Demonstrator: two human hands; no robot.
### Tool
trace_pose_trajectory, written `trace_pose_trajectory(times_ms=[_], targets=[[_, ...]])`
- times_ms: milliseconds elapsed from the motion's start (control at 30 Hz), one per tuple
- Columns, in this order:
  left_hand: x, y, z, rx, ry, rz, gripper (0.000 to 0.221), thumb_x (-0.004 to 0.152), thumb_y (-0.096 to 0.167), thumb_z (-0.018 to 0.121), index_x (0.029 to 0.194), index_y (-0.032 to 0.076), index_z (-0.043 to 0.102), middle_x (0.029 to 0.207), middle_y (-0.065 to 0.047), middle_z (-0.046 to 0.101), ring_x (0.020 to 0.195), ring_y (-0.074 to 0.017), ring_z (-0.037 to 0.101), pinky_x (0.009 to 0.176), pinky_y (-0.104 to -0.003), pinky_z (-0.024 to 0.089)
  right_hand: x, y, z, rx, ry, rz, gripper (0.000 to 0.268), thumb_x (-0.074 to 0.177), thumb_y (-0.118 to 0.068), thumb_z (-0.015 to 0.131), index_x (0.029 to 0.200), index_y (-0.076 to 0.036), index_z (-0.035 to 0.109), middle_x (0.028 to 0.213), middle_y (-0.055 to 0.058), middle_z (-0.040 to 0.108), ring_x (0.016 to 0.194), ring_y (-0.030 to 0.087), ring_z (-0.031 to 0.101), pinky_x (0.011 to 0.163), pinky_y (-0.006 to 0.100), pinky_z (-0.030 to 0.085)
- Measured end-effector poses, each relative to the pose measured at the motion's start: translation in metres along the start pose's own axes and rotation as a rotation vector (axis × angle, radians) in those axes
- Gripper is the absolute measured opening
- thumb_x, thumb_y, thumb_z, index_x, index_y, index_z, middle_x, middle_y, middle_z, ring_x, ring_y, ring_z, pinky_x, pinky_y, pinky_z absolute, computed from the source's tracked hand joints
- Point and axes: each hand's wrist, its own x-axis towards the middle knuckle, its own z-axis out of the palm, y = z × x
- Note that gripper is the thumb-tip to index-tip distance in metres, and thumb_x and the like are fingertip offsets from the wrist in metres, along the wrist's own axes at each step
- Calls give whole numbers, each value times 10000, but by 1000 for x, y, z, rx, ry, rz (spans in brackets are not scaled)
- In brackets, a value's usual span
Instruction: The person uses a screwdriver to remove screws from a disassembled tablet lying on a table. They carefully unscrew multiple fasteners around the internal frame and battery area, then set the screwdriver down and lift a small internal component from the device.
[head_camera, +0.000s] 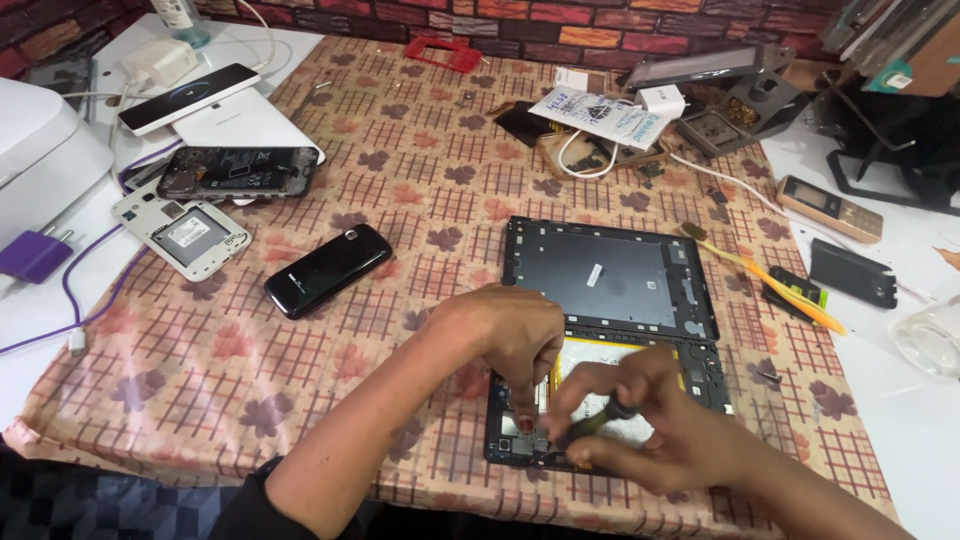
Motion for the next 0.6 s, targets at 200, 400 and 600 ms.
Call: trace_pose_trajectory(times_ms=[200, 400, 600], targets=[[-2, 1, -1, -52, -12, -20, 368, 480, 304, 972, 697, 98, 759, 668, -4, 752, 587, -157, 736, 537, -335, 567, -10, 22, 1, -82, 95, -7, 614, 960, -29, 827, 1138, -136, 249, 1110, 168, 729, 1019, 267, 809, 830, 334, 655], [0, 1, 1, -7, -2, -24, 299, 498, 282, 963, 641, 115, 759, 652, 7, 755, 575, -139, 704, 520, -337, 523, -21, 14, 2, 89, -14, 13, 488, 949, 103, 638, 1098, -104, 223, 1103, 283, 670, 1069, 397, 721, 903, 455, 593], [-1, -2, 1, -17, -22, 2, 348, 487, 340, 975, 602, 106, 744, 612, 7, 724, 562, -147, 695, 518, -334, 516, -15, 20, 17, -151, 177, -9, 649, 893, -63, 860, 1111, -128, 252, 1076, 121, 763, 1037, 207, 792, 836, 284, 665]])
